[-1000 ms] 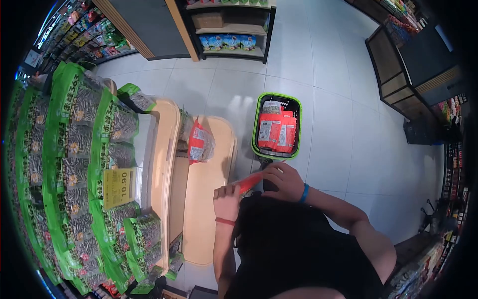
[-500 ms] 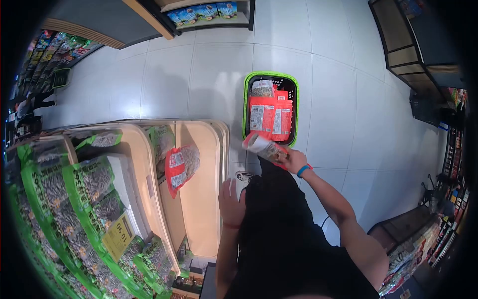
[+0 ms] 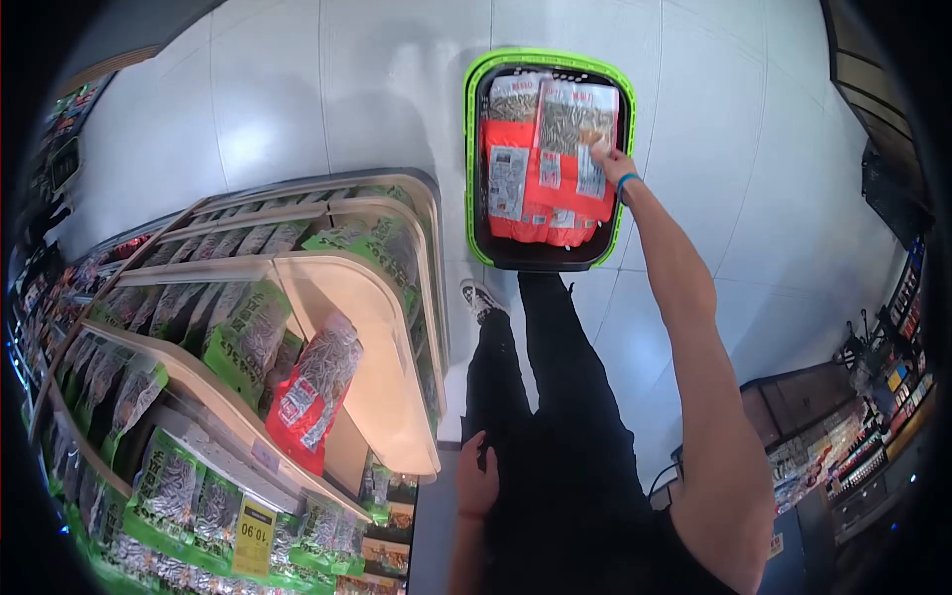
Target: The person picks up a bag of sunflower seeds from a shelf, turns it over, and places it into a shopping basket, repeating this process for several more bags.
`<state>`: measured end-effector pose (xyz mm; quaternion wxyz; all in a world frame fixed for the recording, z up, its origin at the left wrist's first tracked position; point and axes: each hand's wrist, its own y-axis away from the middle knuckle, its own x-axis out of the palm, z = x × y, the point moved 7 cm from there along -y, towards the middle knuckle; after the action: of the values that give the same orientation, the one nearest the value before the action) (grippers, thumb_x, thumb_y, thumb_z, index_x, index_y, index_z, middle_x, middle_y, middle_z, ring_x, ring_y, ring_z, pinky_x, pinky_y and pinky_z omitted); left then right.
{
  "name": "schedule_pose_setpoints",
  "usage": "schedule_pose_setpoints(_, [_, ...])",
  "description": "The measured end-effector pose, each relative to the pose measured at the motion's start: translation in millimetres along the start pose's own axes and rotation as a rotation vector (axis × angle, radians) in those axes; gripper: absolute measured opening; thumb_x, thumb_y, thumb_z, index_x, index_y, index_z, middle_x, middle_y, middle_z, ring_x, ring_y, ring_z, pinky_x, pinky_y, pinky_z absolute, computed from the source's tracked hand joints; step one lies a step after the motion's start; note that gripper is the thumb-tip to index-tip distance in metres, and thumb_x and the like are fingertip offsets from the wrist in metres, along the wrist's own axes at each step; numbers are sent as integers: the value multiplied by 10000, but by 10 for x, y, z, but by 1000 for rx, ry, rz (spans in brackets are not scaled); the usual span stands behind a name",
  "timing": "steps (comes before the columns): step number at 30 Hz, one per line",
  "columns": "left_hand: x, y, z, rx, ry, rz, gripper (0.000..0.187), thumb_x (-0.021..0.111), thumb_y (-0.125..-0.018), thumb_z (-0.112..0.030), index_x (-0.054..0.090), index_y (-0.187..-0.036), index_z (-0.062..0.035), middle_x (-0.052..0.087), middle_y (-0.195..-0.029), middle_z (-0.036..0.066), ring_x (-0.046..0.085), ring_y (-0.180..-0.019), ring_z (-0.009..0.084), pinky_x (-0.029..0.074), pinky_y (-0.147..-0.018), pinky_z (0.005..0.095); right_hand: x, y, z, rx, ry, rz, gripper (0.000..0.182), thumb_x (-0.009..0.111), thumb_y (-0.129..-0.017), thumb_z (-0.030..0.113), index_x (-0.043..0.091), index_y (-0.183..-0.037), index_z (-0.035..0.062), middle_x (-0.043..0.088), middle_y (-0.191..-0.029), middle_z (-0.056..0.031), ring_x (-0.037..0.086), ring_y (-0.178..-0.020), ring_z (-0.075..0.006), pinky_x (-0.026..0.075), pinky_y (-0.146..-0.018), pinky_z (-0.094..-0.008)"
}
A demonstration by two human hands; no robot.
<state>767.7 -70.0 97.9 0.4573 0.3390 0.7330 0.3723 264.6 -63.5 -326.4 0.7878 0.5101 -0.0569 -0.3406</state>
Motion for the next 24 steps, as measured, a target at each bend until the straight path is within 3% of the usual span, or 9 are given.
schedule_pose_setpoints(2, [27,-63,-30,-36,72,14,327,552,-925,-92,546,-1234,12,608,-1197,160,599,-1113,263,490,-914,338,-129,-67,-10,132,654,-212,588,739,-809,386,536,-1214,11,628,-1150,-184,636,-1002,-331,522,-828,-415])
schedule_pose_setpoints(3, [42,-73,-48,-49,66,30,327,552,-925,-92,546,-1234,12,608,-1197,160,599,-1113,263,490,-914,338,-45,76,-19,153,658,-207,588,739,-809,386,536,-1214,11,628,-1150,-184,636,-1002,-331,522,-828,-415])
schedule_pose_setpoints(5, [65,-151,-91,-78,129,4,313,546,-931,-89,552,-1227,13,620,-1180,158,610,-1102,255,488,-914,330,202,570,396,-185,1029,-443,499,739,-772,375,575,-1083,20,591,-1138,-165,608,-996,-341,523,-803,-439])
schedule_pose_setpoints(6, [66,-166,-111,-85,126,11,313,546,-931,-89,552,-1227,13,620,-1180,158,610,-1102,255,488,-914,330,246,725,436,-176,1033,-438,499,739,-772,375,575,-1083,20,591,-1138,-165,608,-996,-341,523,-803,-439])
schedule_pose_setpoints(8, [77,-212,-158,-86,125,26,303,542,-935,-84,555,-1221,14,633,-1163,156,620,-1089,245,487,-913,321,479,987,771,-568,1208,-472,485,750,-735,343,560,-1053,29,547,-1133,-145,576,-1031,-317,530,-788,-429])
schedule_pose_setpoints(9, [79,-232,-174,-87,124,27,303,542,-935,-84,555,-1221,14,633,-1163,156,620,-1089,245,487,-913,321,537,962,837,-566,1208,-471,485,750,-735,343,560,-1053,29,547,-1133,-145,576,-1031,-317,530,-788,-429])
schedule_pose_setpoints(11, [86,-242,-185,-103,169,45,292,535,-942,-82,554,-1217,14,639,-1154,149,623,-1085,231,487,-911,316,772,882,868,-676,1199,-239,359,682,-788,285,567,-1043,60,555,-1092,-145,575,-996,-305,536,-774,-425])
schedule_pose_setpoints(15, [155,-267,-201,-174,210,49,284,526,-950,-84,550,-1215,13,641,-1156,143,622,-1088,221,486,-909,311,882,223,683,-763,1388,-175,196,528,-866,163,572,-1046,100,543,-1058,-141,577,-1011,-317,552,-749,-461])
schedule_pose_setpoints(24, [343,-331,-223,-234,311,48,280,530,-949,-83,560,-1211,13,642,-1165,148,624,-1090,221,491,-923,315,875,-106,466,-670,1428,-53,237,512,-883,147,512,-1115,95,492,-1116,-156,551,-1076,-349,578,-727,-433])
